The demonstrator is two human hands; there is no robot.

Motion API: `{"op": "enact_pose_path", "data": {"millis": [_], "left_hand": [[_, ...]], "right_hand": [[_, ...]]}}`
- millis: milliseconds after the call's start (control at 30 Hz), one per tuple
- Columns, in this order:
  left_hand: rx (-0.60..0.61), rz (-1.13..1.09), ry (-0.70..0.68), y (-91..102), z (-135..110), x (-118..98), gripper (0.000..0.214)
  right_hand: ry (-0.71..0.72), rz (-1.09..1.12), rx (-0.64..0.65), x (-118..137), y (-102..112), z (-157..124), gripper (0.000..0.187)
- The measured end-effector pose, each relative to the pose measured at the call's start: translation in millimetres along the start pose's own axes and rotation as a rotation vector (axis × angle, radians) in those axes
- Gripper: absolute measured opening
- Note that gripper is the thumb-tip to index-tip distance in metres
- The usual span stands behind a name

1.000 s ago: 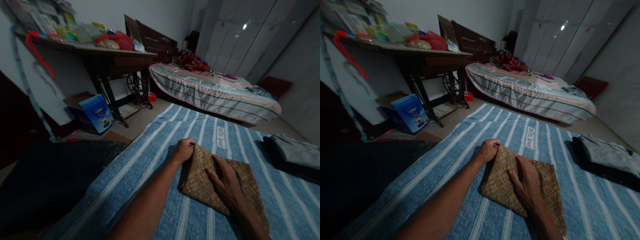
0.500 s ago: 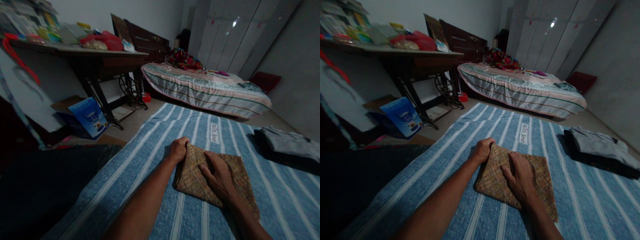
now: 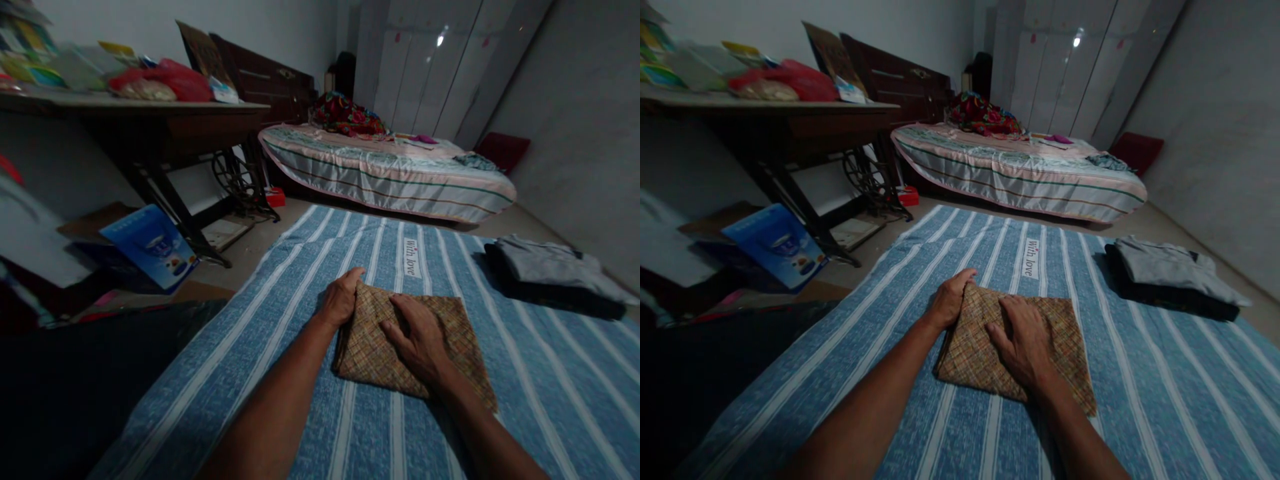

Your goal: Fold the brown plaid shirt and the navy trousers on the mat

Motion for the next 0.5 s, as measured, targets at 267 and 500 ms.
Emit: {"op": "enact_pose_path", "data": {"millis": [267,500], "left_hand": [[-0.02,-0.041,0.013,-0.5,3.9,2.9,0.019],[-0.03,-0.096,0.017,0.2,5.5,1.7,0.02]], "right_hand": [[-0.004,-0.007,-0.017,3.6,2.4,0.9,0.042],[0.001,-0.025,-0.026,2.1,0.9,1.0,0.04]]}}
Point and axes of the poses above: each hand's wrist, its own z-axis towards the middle knuckle, its own y-axis out of the back of the hand, x = y × z, the point moved 1 cm from there along z, towards the middle knuckle, and after that the axes turned 15 degrees about -z, right-handed, at the moved point
